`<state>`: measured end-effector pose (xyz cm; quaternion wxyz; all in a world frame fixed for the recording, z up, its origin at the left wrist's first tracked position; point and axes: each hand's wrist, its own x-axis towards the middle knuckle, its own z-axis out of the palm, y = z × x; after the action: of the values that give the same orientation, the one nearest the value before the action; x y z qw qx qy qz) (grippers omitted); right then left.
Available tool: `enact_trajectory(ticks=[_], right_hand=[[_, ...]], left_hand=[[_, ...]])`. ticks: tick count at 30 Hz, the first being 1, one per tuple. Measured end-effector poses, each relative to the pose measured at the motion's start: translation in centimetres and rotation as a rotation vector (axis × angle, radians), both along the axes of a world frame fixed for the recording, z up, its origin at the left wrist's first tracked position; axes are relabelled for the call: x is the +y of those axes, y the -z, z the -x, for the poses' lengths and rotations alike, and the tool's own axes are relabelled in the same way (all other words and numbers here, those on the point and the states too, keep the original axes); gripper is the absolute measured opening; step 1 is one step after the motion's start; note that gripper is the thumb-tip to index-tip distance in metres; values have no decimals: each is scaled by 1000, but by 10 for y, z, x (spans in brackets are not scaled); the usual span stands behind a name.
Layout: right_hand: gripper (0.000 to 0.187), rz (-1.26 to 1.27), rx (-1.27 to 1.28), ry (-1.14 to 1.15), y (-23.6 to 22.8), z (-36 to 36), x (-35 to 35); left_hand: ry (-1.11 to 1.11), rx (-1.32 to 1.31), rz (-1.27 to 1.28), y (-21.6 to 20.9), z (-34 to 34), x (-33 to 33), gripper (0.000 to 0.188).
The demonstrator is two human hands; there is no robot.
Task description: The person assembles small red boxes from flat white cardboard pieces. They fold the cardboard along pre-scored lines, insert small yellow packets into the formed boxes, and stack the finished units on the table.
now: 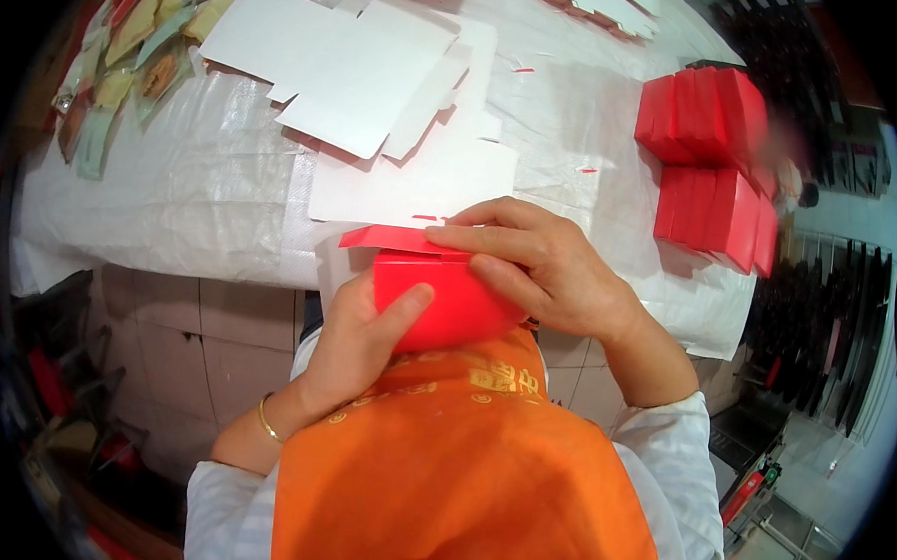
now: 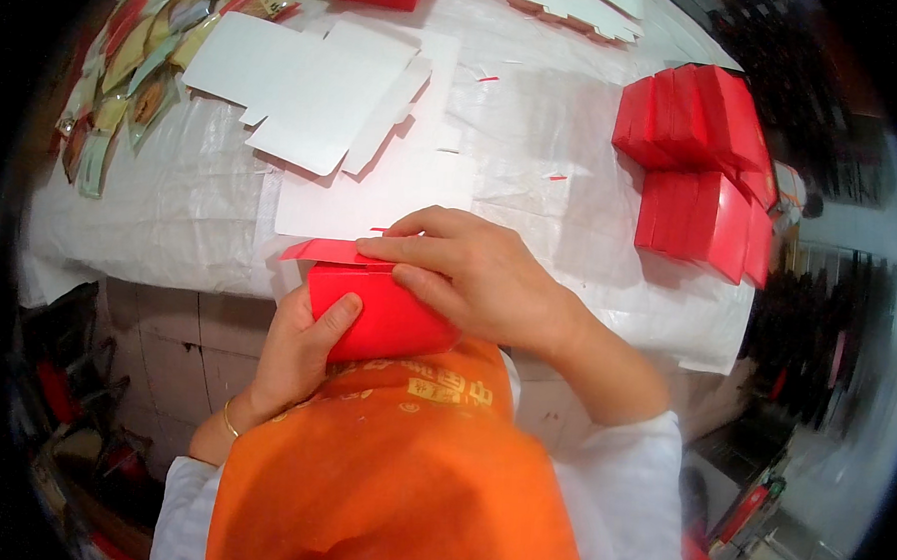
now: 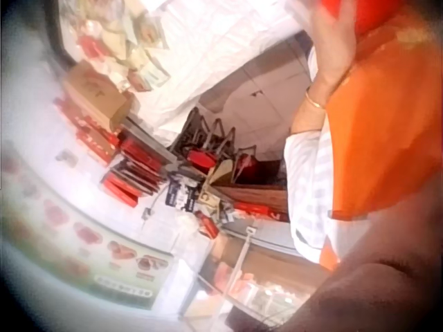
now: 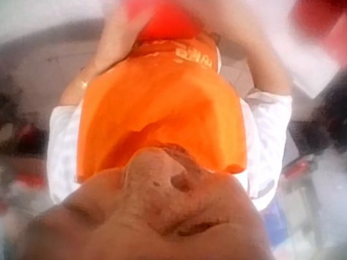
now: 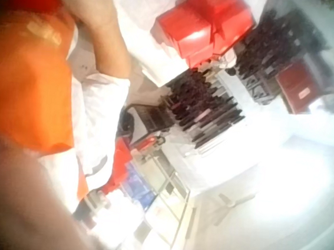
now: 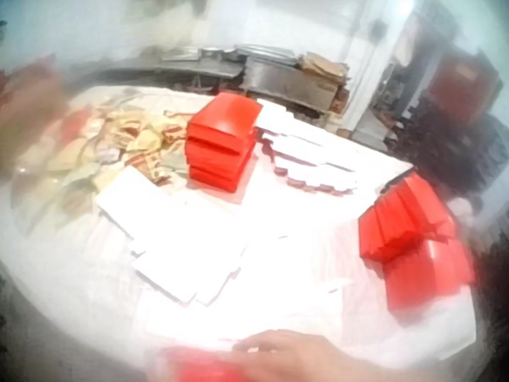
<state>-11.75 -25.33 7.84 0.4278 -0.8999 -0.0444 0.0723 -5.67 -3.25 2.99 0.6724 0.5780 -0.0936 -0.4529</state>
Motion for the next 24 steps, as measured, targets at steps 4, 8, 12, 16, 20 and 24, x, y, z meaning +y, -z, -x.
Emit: enact_trajectory(ticks=[4,8,12,16,20,24], right_hand=[[35,-51,29,-56,2,-2,-7],[37,22,63,-122,0,-6,-13],[39,43,64,-145,-2,-8,-12],[41,95,35,-141,-2,-5,-10],[42,131,15,-110,-1,0,-4],[44,144,-37,-75,-3,7,1]], left_hand=[[7,-64,-12,7,-1,1,34],[-65,2,67,4,1,0,34],[-66,18,115,8,-2,2,35],[-50,-50,110,9,-6,0,36],[-59,13,98,13,-5,0,37],[-46,-2,111,13,-5,2,37]])
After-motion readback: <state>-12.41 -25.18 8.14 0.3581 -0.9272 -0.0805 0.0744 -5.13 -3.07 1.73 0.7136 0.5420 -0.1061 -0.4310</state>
